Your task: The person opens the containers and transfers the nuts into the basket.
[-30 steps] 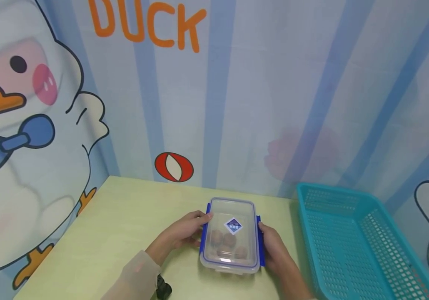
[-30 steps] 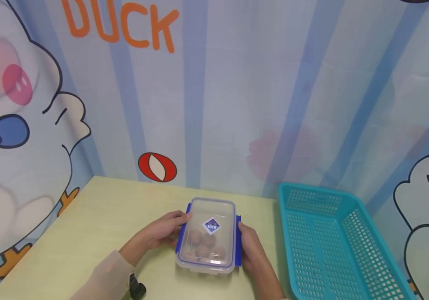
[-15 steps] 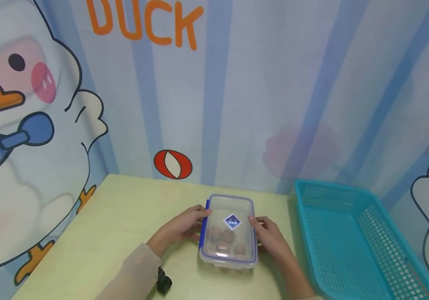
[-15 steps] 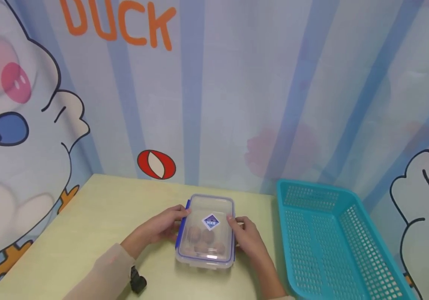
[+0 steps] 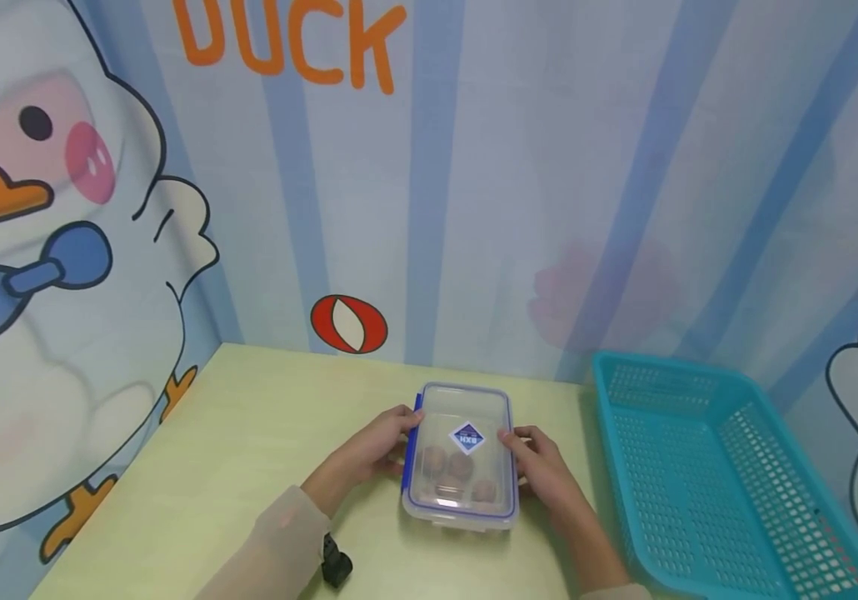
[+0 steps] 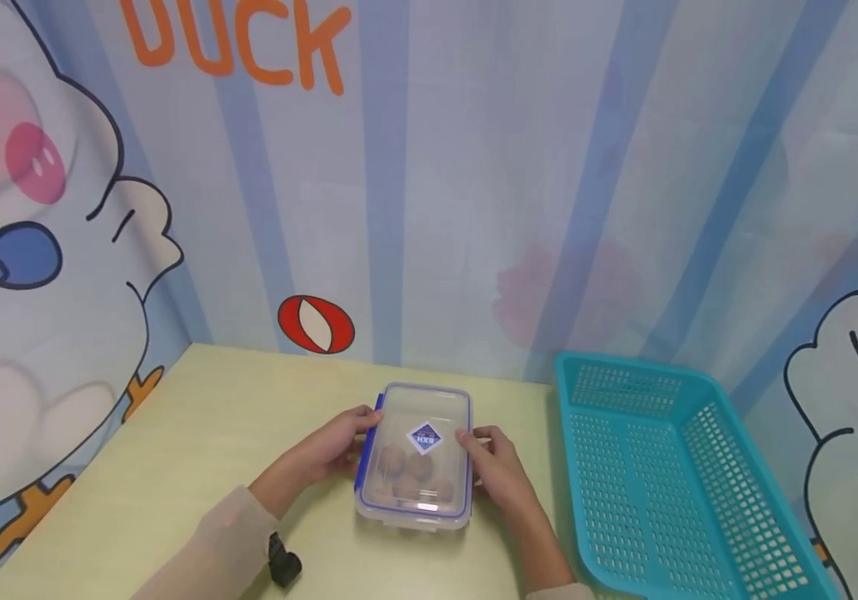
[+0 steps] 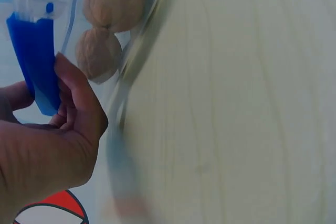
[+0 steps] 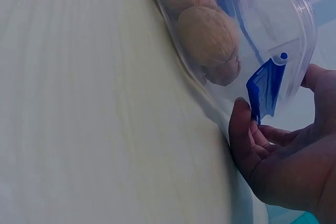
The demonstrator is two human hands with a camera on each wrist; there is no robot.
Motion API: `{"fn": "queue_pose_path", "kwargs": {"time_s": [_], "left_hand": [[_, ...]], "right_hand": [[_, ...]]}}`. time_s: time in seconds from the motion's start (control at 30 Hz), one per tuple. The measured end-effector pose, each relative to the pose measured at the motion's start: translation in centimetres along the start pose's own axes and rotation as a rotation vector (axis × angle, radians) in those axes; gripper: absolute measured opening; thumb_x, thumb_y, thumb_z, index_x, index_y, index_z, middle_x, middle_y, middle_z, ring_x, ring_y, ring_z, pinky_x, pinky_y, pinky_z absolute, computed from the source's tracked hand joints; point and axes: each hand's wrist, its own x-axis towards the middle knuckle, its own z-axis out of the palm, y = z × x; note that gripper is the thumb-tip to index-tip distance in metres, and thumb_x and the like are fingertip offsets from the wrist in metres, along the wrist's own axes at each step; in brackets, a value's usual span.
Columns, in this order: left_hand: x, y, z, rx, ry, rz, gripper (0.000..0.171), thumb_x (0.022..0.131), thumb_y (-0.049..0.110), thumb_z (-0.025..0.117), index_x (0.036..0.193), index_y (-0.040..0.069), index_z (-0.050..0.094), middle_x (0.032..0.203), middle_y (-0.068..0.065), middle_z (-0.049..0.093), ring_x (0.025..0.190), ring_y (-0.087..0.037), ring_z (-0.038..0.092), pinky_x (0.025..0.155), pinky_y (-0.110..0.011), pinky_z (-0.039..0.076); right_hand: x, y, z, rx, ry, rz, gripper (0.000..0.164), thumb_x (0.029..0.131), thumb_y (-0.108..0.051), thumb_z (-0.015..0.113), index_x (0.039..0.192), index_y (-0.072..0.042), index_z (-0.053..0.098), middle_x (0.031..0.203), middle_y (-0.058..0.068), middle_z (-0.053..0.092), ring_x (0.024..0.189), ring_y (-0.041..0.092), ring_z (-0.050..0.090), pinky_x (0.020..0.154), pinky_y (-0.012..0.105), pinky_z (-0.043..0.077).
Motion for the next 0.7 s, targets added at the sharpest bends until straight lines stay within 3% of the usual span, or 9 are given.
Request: {"fn": "queue_pose_path", "kwargs": {"time_s": [0.2, 0.7], "left_hand": [[-0.10, 0.15, 0.51, 0.064, 0.058, 0.014, 0.037, 0.115, 0.036, 0.043, 0.121, 0.002, 0.056, 0.111, -0.013, 0.060, 0.086, -0.024, 0.057, 0.063, -0.031, 0.050], [-0.52, 0.83, 0.90, 0.104, 0.097, -0.007, 0.038, 0.116, 0.033, 0.040, 0.127, 0.000, 0.056, 0.108, -0.013, 0.059, 0.092, -0.027, 0.058, 0.066, -0.034, 0.053]], "right_hand": [[0.13, 0.00, 0.02, 0.010, -0.001, 0.000, 0.067, 0.103, -0.057, 0.062, 0.141, -0.002, 0.053, 0.114, 0.015, 0.066, 0.088, 0.024, 0.065, 0.072, 0.036, 0.060], [0.33, -0.15, 0.02, 0.029, -0.013, 0.008, 0.067, 0.104, -0.054, 0.062, 0.143, -0.001, 0.051, 0.109, 0.013, 0.067, 0.084, 0.021, 0.065, 0.068, 0.037, 0.060]]}}
